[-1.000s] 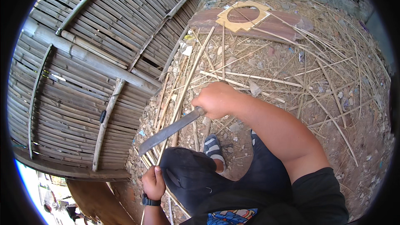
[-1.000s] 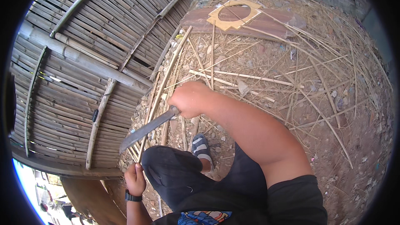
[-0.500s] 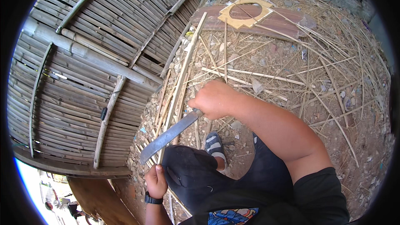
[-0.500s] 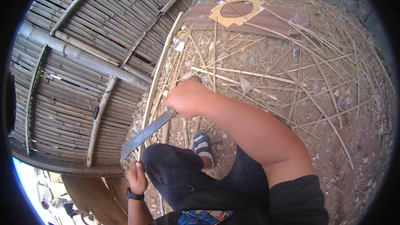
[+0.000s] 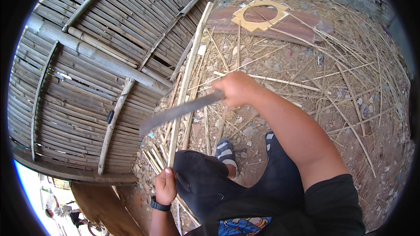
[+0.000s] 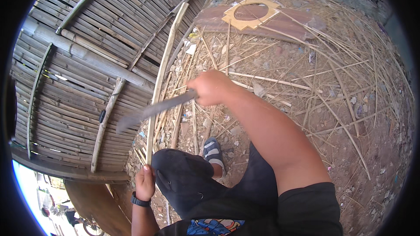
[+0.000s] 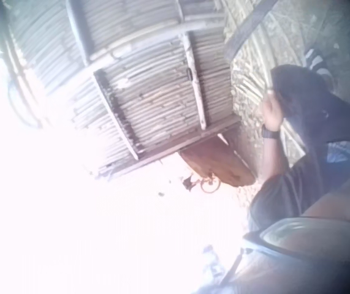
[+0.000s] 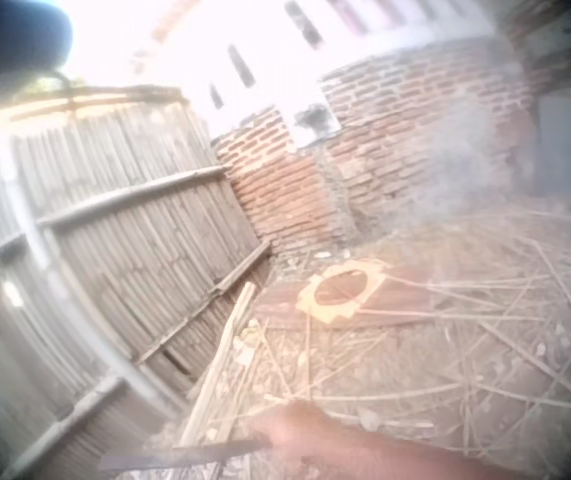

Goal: The person splits long bamboo sticks into thin strips using a machete. They hold the bamboo with one hand and repeatedly strike it with the machete to separate the strips, then gather and reposition the pieces on the ground.

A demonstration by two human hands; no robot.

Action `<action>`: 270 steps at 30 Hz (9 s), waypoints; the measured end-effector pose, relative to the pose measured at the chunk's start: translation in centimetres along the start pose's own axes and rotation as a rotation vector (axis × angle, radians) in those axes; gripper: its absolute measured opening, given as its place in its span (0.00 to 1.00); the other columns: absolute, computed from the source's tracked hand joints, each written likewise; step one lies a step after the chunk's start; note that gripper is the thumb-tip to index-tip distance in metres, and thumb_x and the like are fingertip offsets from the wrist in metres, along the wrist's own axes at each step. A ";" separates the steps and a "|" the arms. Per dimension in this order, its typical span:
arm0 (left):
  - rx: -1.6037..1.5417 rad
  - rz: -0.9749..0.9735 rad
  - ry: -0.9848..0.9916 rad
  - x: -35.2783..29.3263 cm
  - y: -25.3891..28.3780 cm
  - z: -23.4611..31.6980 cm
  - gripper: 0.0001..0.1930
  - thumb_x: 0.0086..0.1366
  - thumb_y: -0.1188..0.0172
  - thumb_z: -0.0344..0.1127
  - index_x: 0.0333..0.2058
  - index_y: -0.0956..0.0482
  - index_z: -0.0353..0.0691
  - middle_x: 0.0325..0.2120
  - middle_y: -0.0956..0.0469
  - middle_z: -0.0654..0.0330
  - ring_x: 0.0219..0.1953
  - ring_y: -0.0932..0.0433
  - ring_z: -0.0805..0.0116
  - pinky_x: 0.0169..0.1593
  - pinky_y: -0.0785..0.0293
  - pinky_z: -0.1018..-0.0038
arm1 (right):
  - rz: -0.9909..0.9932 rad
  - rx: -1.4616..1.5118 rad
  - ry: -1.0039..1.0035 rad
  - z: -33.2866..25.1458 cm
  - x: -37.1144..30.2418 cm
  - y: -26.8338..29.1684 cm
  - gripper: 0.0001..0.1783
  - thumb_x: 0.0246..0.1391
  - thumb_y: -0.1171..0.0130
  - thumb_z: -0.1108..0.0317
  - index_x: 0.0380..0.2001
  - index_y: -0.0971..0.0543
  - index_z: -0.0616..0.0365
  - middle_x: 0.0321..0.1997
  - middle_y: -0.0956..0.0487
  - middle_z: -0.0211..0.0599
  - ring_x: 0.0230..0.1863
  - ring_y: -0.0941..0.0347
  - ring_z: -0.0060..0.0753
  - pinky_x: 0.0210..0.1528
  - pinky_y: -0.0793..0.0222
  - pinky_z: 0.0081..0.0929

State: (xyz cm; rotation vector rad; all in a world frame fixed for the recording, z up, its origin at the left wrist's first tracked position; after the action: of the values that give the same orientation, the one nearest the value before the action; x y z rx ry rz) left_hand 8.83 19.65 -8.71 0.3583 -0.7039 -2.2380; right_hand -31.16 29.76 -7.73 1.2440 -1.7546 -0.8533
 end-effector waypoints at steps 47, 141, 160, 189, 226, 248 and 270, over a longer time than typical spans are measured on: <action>0.619 0.310 -0.275 -0.1 0.1 1.2 0.14 0.74 0.48 0.35 0.29 0.24 0.33 0.19 0.27 0.44 0.23 0.26 0.39 0.29 0.32 0.55 | -0.360 0.510 -0.106 1.0 -0.9 0.2 0.21 0.50 0.28 0.54 0.39 0.19 0.60 0.28 0.20 0.33 0.32 0.22 0.35 0.34 0.30 0.32; 0.521 0.158 -0.132 -1.2 1.3 3.5 0.19 0.74 0.44 0.40 0.25 0.31 0.33 0.15 0.30 0.49 0.17 0.29 0.53 0.25 0.35 0.61 | 0.174 0.401 -0.352 6.8 -1.0 -0.4 0.11 0.48 0.33 0.63 0.35 0.17 0.54 0.27 0.18 0.42 0.31 0.19 0.44 0.36 0.25 0.42; 0.614 0.225 -0.109 -1.2 -0.4 3.4 0.21 0.62 0.29 0.45 0.26 0.27 0.34 0.14 0.32 0.59 0.15 0.35 0.65 0.22 0.39 0.68 | -0.112 0.222 -0.177 1.9 -0.9 -0.7 0.14 0.49 0.34 0.62 0.37 0.17 0.58 0.30 0.17 0.46 0.35 0.18 0.47 0.38 0.25 0.44; 0.411 0.188 -0.097 -0.9 -1.0 0.5 0.23 0.58 0.25 0.45 0.27 0.27 0.33 0.16 0.28 0.58 0.18 0.31 0.71 0.24 0.35 0.73 | -0.087 0.204 -0.148 0.1 0.3 -2.0 0.11 0.45 0.38 0.69 0.36 0.16 0.52 0.29 0.18 0.40 0.36 0.18 0.45 0.41 0.23 0.44; 0.434 0.077 -0.234 -1.7 1.0 1.6 0.26 0.78 0.52 0.49 0.25 0.29 0.33 0.15 0.32 0.58 0.18 0.34 0.69 0.25 0.38 0.69 | -0.071 0.221 -0.253 2.7 -1.2 1.9 0.15 0.53 0.32 0.55 0.37 0.16 0.54 0.32 0.17 0.43 0.38 0.18 0.47 0.43 0.23 0.43; 0.426 0.162 -0.142 -1.6 1.1 -0.7 0.26 0.79 0.56 0.45 0.25 0.27 0.33 0.16 0.29 0.52 0.19 0.28 0.60 0.27 0.34 0.64 | 0.025 0.139 -0.178 2.9 -1.3 1.1 0.13 0.50 0.32 0.60 0.37 0.17 0.54 0.30 0.17 0.44 0.37 0.18 0.49 0.41 0.24 0.45; -0.601 -0.480 0.529 -3.6 4.2 -1.5 0.27 0.77 0.59 0.61 0.28 0.32 0.45 0.15 0.46 0.71 0.13 0.50 0.76 0.19 0.54 0.75 | 0.334 0.312 -0.542 8.1 -0.9 1.0 0.12 0.54 0.35 0.62 0.39 0.18 0.55 0.35 0.16 0.44 0.39 0.18 0.44 0.46 0.23 0.42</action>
State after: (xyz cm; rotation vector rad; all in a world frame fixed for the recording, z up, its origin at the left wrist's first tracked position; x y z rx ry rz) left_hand 14.39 19.33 -7.29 0.8279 0.3710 -2.4902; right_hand -38.60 31.51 -10.71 0.9075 -2.5245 -0.7815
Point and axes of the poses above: each hand's wrist, its own x-axis towards the middle knuckle, its own y-axis out of the back of the hand, z = x × y, the point moved 2 cm from there along x, towards the middle knuckle
